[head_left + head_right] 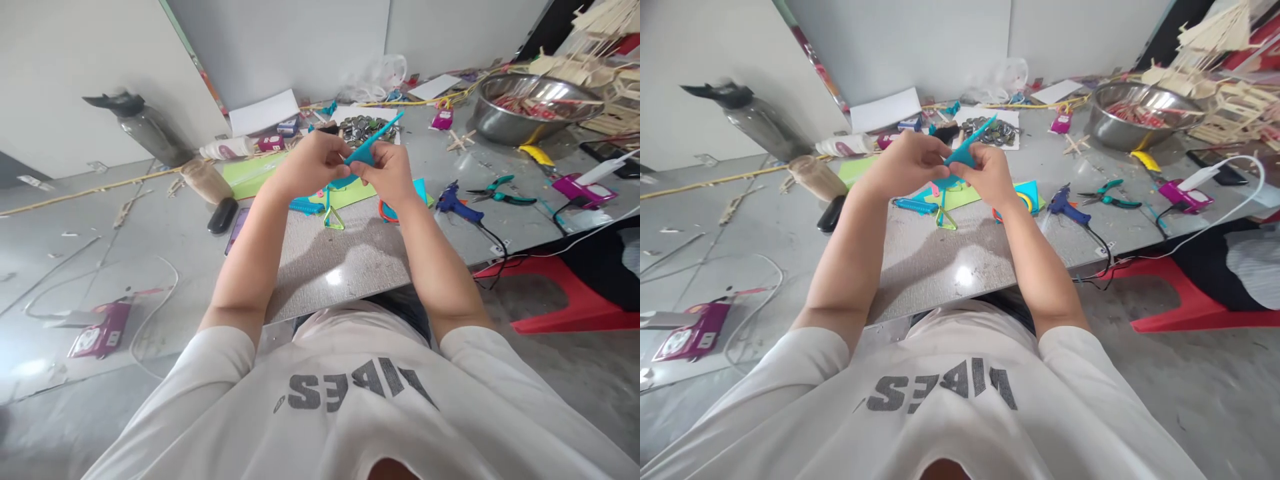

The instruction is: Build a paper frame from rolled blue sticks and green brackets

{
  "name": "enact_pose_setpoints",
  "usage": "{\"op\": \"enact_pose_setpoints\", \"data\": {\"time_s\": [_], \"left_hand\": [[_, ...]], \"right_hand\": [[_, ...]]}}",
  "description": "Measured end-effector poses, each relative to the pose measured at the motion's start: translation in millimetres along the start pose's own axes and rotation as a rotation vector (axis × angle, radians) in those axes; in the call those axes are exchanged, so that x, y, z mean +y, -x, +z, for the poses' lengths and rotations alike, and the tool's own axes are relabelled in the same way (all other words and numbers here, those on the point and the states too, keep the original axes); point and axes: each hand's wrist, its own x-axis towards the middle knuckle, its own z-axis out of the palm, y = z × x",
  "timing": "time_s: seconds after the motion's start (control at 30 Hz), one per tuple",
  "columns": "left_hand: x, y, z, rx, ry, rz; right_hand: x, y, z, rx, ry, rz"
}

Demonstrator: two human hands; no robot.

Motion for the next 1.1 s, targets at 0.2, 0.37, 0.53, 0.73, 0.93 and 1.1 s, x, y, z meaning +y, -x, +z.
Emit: {"op": "enact_pose_setpoints", "data": {"time_s": [0.2,0.37,0.53,0.73,0.93,1.1], "left_hand": [[14,13,-28.5,-0.107,-0.076,-0.023],[7,54,-38.1,-0.205,-0.153,-0.042],[-2,107,-33.9,-0.193,-0.129,-0.082],[-12,147,-20.2,-0.095,-0.141,-0.115],[-34,165,-5.2,-0.072,-0.025,-0.091],[-50,168,5.4,-0.165,0.158,-0.085]], "right_hand": [[-8,-4,-6,0.212,-0.107,-0.095],[-31,11,9,0.092,-0.165,-0.007],[-48,33,47,-0.078,-0.278,0.08],[-52,53,81,-0.142,-0.268,0.148],[-49,55,88,-0.171,-0.281,0.156],[-45,52,83,-0.346,-0.321,0.16]]}}
